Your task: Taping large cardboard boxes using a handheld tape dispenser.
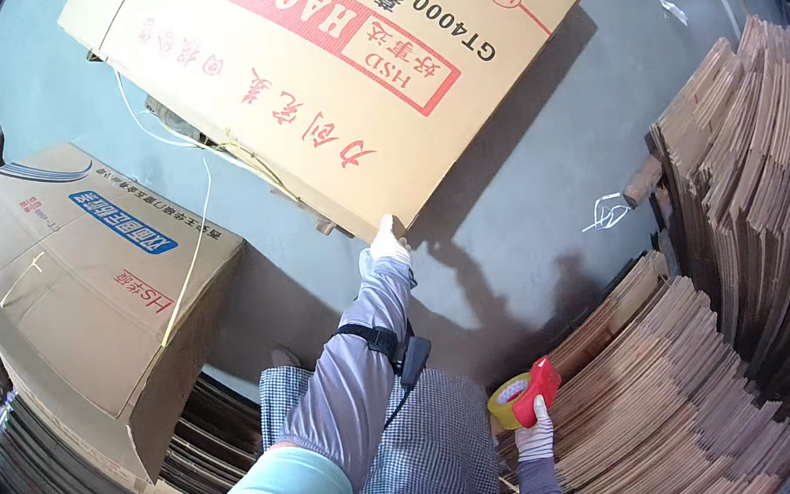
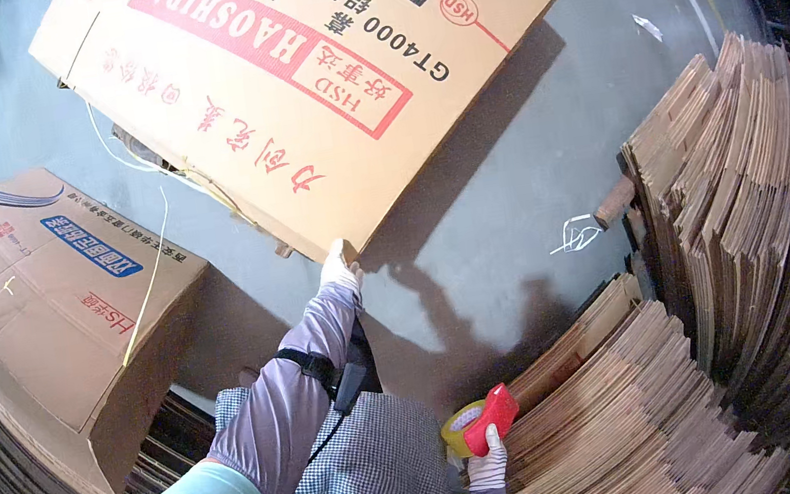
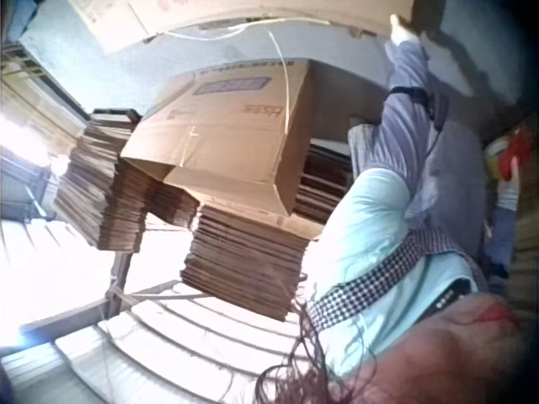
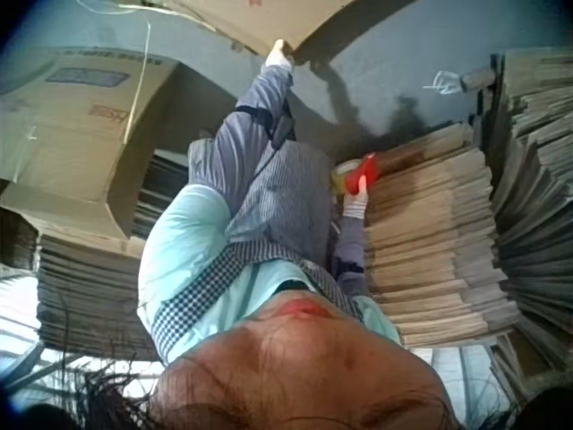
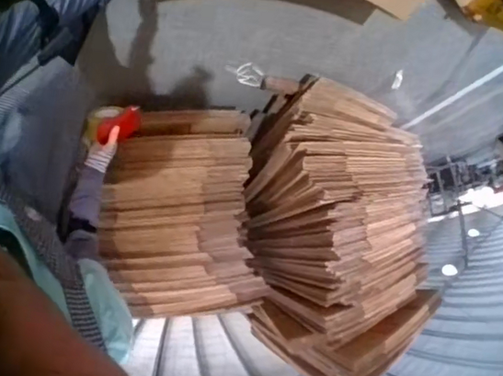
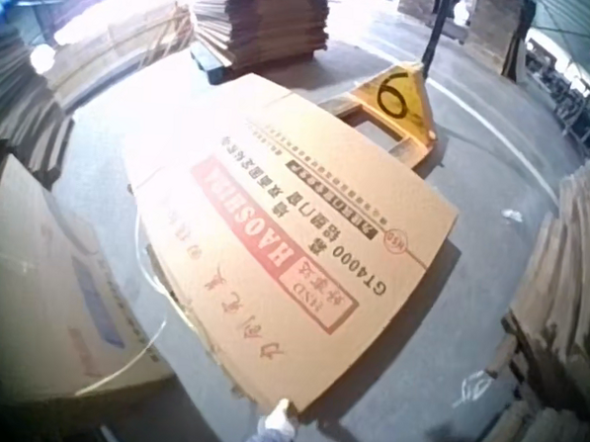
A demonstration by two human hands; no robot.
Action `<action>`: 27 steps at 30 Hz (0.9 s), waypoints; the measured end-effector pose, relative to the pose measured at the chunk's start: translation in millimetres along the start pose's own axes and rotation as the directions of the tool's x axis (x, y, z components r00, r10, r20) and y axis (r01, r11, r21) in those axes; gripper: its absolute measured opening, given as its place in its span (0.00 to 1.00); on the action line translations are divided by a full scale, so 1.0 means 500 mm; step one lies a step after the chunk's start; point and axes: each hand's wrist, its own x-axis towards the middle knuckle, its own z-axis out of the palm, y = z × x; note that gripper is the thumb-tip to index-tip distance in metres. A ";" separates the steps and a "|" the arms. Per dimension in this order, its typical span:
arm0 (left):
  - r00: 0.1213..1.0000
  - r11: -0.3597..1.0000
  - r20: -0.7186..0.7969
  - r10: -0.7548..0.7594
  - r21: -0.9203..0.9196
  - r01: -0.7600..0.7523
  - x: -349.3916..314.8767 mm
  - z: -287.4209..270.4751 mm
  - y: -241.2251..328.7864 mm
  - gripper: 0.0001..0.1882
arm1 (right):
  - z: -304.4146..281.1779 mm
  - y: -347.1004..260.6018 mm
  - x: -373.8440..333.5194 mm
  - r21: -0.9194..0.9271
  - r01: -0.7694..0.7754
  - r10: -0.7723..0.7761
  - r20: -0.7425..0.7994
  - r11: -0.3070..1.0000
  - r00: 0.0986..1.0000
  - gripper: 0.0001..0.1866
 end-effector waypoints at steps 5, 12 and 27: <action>0.928 0.860 0.175 0.328 0.352 -0.370 -0.113 0.008 0.017 0.21 | 0.051 -0.014 0.063 0.044 -0.022 0.018 0.103 0.999 0.995 0.38; 0.813 0.785 0.156 0.561 0.212 -0.582 -0.180 -0.059 -0.012 0.16 | 0.502 -0.052 0.597 -0.019 0.023 -0.006 0.645 1.000 0.764 0.42; 0.923 0.932 -0.180 0.341 -0.067 -0.357 -0.333 0.148 -0.123 0.34 | 0.942 -0.540 0.301 0.133 0.786 -0.544 0.790 0.604 0.284 0.33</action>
